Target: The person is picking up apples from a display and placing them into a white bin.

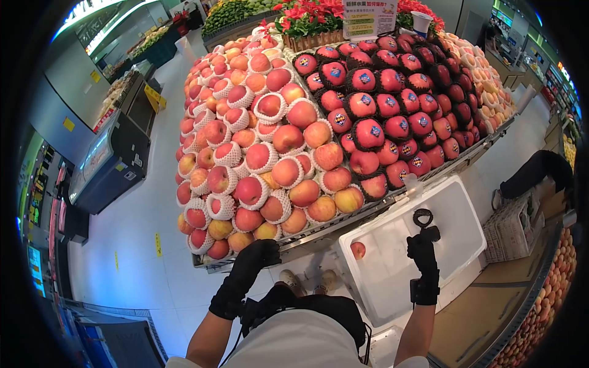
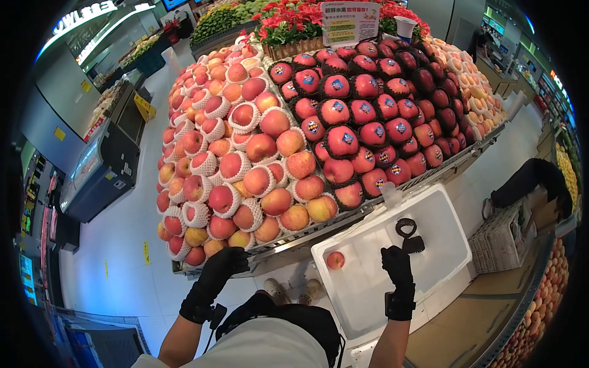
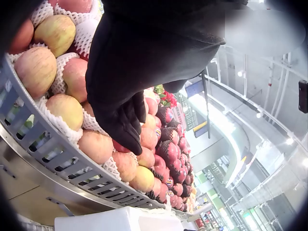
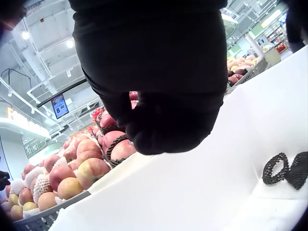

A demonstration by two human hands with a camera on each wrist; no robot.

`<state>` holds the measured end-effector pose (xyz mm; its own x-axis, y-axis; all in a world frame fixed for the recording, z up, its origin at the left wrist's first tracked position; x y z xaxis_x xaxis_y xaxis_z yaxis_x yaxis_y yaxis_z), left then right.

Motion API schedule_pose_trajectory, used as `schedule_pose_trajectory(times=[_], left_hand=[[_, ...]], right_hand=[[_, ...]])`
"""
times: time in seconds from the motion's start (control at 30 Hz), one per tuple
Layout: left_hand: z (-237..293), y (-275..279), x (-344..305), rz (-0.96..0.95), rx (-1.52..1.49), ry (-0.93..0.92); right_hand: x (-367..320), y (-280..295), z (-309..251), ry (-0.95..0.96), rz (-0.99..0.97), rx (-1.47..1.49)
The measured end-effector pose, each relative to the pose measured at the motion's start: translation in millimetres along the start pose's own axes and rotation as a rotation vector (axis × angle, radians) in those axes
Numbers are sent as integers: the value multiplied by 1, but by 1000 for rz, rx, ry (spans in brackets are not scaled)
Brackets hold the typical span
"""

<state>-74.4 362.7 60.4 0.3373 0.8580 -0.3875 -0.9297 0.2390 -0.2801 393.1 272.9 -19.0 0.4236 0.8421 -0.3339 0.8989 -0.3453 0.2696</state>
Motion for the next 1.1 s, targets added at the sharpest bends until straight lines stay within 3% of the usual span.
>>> schedule_pose_trajectory(times=[0.13,0.17,0.27,0.3,0.5,0.63,0.83,0.93,1.1], left_hand=[[-8,11,2,22,-19,24],[-8,12,2,28,-30,19],[-2,19,-2,54,-44,-13],[1,20,-4,63,-40,-35],[-1,38,-12,100,-59,-100],[5,49,-12,89,16,-116],[13,68,-5,44,-41,-125],[23,78,-1,45,-76,-132],[42,104,1,51,-68,-232]], right_hand=[[-7,-9,-13,-50,-33,-92],[-5,-10,-26,149,-7,-232],[-4,-17,-37,149,15,-161],[-2,-19,-41,244,34,-194],[5,-42,-59,247,84,-105],[17,-62,-44,153,2,-138],[2,-92,-67,69,-50,-55],[-8,-110,-86,215,-125,21],[-11,-126,-100,282,-85,-232]])
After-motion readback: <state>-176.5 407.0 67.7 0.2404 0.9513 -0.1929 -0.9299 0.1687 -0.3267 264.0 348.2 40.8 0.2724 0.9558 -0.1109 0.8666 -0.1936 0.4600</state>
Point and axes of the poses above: each hand's wrist, its own x-axis towards the middle knuckle, its own y-axis out of the back of the hand, z = x × y, the point moved 8 cm from there along x, towards the middle knuckle, and after that the axes turned 3 degrees about x, right-handed, at the moved point
